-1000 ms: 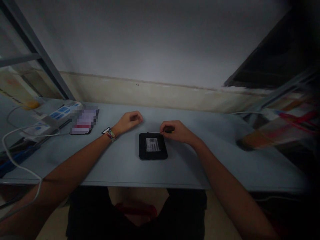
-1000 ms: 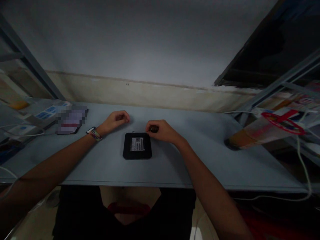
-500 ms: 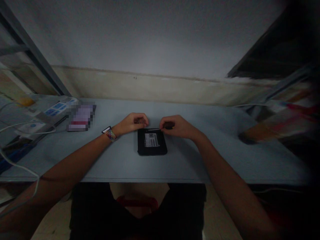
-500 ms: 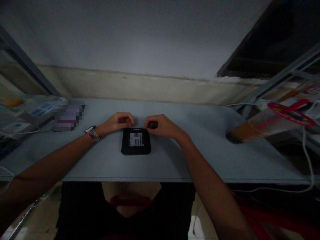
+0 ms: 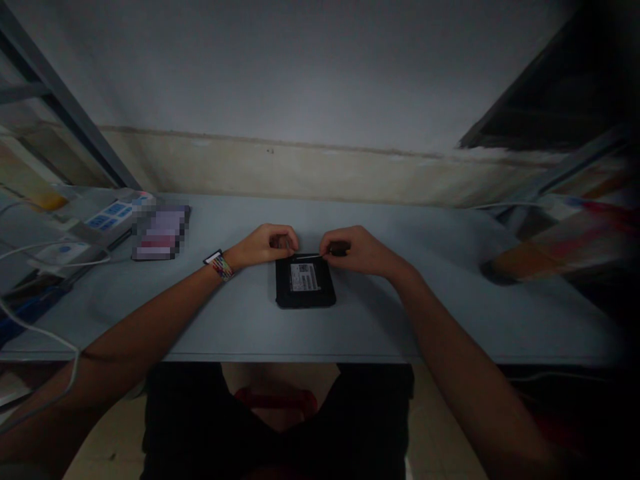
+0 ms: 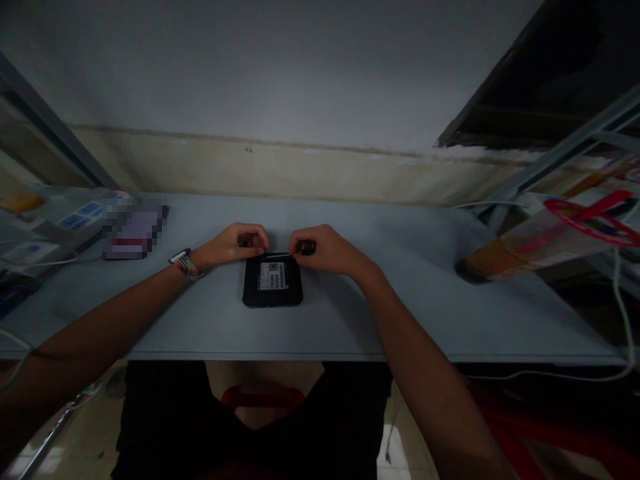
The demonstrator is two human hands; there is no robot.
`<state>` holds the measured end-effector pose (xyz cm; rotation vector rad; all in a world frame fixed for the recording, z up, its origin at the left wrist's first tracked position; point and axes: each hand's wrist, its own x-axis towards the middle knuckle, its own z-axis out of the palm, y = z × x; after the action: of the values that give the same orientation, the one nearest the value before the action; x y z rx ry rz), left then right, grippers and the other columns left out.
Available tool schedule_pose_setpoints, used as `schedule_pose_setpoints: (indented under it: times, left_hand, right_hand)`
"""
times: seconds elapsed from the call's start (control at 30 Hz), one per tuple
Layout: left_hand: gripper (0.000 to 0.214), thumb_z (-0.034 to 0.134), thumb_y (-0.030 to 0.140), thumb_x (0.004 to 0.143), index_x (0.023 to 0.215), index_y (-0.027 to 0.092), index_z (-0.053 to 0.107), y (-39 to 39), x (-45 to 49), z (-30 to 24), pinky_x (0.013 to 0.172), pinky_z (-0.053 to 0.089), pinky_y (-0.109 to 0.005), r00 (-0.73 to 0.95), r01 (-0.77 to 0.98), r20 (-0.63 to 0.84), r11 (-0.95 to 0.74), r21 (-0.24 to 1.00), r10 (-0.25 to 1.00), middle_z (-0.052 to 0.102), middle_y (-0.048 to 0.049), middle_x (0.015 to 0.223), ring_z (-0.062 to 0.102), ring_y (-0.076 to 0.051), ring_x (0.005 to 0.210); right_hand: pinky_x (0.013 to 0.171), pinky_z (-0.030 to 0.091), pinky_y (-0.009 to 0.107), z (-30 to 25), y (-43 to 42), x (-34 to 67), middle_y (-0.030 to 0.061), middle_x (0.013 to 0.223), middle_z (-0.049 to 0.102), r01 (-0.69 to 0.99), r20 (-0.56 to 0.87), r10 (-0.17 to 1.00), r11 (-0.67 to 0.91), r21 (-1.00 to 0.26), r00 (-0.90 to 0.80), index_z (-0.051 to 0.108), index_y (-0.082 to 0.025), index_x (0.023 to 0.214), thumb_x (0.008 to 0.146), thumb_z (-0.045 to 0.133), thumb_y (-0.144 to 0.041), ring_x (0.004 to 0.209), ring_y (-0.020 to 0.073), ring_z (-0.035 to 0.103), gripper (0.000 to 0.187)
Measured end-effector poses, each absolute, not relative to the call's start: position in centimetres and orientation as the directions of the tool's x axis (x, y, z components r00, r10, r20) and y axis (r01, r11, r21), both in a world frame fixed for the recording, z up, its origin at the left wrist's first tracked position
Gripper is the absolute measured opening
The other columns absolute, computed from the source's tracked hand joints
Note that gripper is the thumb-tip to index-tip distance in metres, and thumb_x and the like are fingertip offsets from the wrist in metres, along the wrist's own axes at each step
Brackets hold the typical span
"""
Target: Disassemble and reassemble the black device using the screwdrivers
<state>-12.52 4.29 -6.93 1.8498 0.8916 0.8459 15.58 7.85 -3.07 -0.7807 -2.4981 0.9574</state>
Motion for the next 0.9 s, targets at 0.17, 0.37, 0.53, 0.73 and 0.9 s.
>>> schedule_pose_setpoints:
  times: [0.17,0.37,0.53,0.73,0.9]
  left_hand:
    - [0.022,0.078,0.037,0.086,0.093,0.017,0.074,4.32,-12.57,-6.91,0.064,0.043,-0.028,0.508,0.231,0.192,-0.347,0.909,0.840,0.069,-0.0026,0.077,0.060,-0.014,0.068]
    - [0.022,0.078,0.037,0.086,0.093,0.017,0.073,4.43,-12.59,-7.09,0.065,0.044,-0.028,0.515,0.213,0.192,-0.342,0.915,0.835,0.069,-0.0031,0.079,0.060,-0.015,0.070]
    - [0.020,0.077,0.035,0.086,0.094,0.017,0.074,4.36,-12.58,-6.96,0.064,0.043,-0.028,0.512,0.238,0.181,-0.341,0.909,0.840,0.069,-0.0027,0.078,0.060,-0.015,0.070]
    - [0.021,0.078,0.036,0.085,0.097,0.018,0.076,4.31,-12.58,-6.66,0.061,0.040,-0.026,0.543,0.266,0.166,-0.356,0.896,0.823,0.068,-0.0014,0.075,0.059,-0.013,0.066]
    - [0.021,0.080,0.032,0.082,0.097,0.018,0.077,4.34,-12.41,-6.59,0.061,0.041,-0.027,0.530,0.306,0.196,-0.401,0.864,0.825,0.068,-0.0021,0.081,0.060,-0.014,0.070]
  right_hand:
    - [0.068,0.046,0.029,-2.74,7.67,15.59,0.0015,0.077,0.072,0.365,0.144,0.611,0.627,-0.688,-0.779,0.073,-0.020,0.082,0.083,0.068,-0.024,0.069,0.0153,0.062,0.007]
    - [0.067,0.046,0.029,-2.95,7.85,15.72,0.0011,0.076,0.072,0.370,0.138,0.613,0.625,-0.688,-0.778,0.073,-0.020,0.082,0.084,0.068,-0.024,0.068,0.0150,0.062,0.007]
    - [0.068,0.046,0.028,-3.21,8.03,15.75,0.0009,0.076,0.072,0.383,0.130,0.606,0.639,-0.666,-0.785,0.075,-0.020,0.083,0.083,0.067,-0.022,0.069,0.0153,0.063,0.008]
    - [0.068,0.046,0.028,-3.10,7.94,15.65,-0.0002,0.074,0.072,0.382,0.139,0.599,0.654,-0.653,-0.788,0.074,-0.020,0.081,0.082,0.066,-0.021,0.068,0.0149,0.063,0.008]
    - [0.068,0.045,0.028,-3.00,7.95,15.67,0.0003,0.075,0.071,0.376,0.150,0.590,0.669,-0.641,-0.793,0.075,-0.020,0.082,0.082,0.065,-0.020,0.068,0.0144,0.061,0.009]
